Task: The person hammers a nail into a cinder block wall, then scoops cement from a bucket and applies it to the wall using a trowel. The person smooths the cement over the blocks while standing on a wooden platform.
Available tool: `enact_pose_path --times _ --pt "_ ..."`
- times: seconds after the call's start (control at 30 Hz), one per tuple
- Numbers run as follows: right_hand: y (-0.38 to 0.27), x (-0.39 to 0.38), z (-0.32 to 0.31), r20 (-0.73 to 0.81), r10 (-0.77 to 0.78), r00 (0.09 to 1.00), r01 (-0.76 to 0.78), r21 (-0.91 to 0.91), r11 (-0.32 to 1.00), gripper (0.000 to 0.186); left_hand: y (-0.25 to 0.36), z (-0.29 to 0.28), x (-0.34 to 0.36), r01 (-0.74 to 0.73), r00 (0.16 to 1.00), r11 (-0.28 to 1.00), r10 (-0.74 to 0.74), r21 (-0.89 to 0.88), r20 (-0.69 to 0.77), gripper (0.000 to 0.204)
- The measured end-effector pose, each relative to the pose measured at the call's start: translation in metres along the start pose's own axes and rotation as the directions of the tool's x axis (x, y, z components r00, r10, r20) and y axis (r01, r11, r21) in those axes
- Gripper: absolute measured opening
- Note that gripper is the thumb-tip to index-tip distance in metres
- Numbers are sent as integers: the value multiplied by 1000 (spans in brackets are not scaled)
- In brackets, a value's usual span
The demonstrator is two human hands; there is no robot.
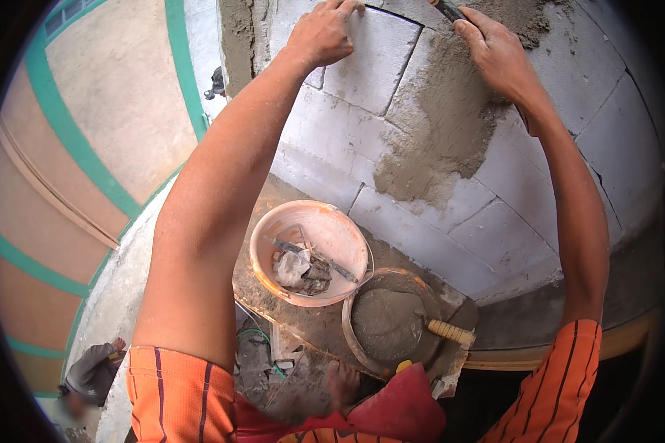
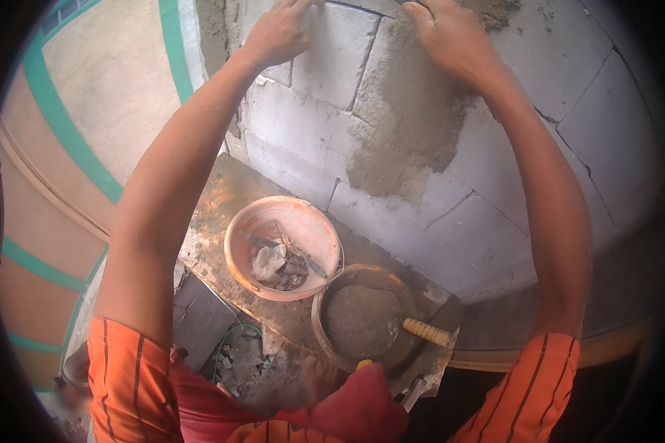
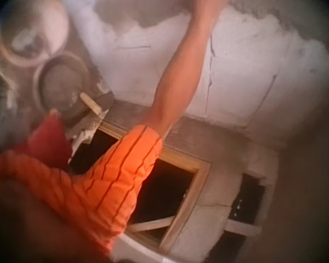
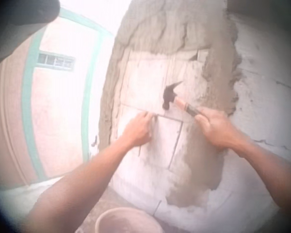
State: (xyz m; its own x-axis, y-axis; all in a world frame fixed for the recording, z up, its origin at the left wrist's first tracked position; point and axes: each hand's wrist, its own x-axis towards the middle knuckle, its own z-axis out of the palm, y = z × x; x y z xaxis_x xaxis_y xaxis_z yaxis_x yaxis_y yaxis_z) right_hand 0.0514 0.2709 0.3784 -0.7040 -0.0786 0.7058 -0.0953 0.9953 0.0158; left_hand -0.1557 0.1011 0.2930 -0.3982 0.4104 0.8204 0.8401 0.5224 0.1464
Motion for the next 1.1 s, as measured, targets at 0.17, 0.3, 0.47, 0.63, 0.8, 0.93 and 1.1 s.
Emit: enact_pose_path --times 0.17,0.3,0.47,0.63,0.8,0.93,1.1 --pt "-50 -135 -11 559 130 819 -398 390 830 35 -20 -29 -90 158 986 967 -145 -199 79 64" --pt "-108 -279 1 974 -144 177 -815 227 533 50 -40 -49 -204 413 903 869 -353 -271 246 63" --pt "-161 -433 92 947 -320 -38 -931 83 355 50 -36 -41 -340 954 301 204 -606 -221 737 86" --pt "-169 -484 111 933 -112 343 -772 348 533 44 5 -35 -402 982 6 -183 -207 -44 978 80" --pt "-184 -519 120 845 209 493 -781 323 535 48 24 -8 -430 775 -54 -628 -177 -71 983 56" --pt "-180 -557 152 751 439 493 -845 293 447 49 40 -49 -405 761 -34 -618 -342 -198 939 54" --pt "-188 -537 152 860 371 351 -936 319 147 47 28 -162 -419 710 -3 -617 -487 -341 873 54"
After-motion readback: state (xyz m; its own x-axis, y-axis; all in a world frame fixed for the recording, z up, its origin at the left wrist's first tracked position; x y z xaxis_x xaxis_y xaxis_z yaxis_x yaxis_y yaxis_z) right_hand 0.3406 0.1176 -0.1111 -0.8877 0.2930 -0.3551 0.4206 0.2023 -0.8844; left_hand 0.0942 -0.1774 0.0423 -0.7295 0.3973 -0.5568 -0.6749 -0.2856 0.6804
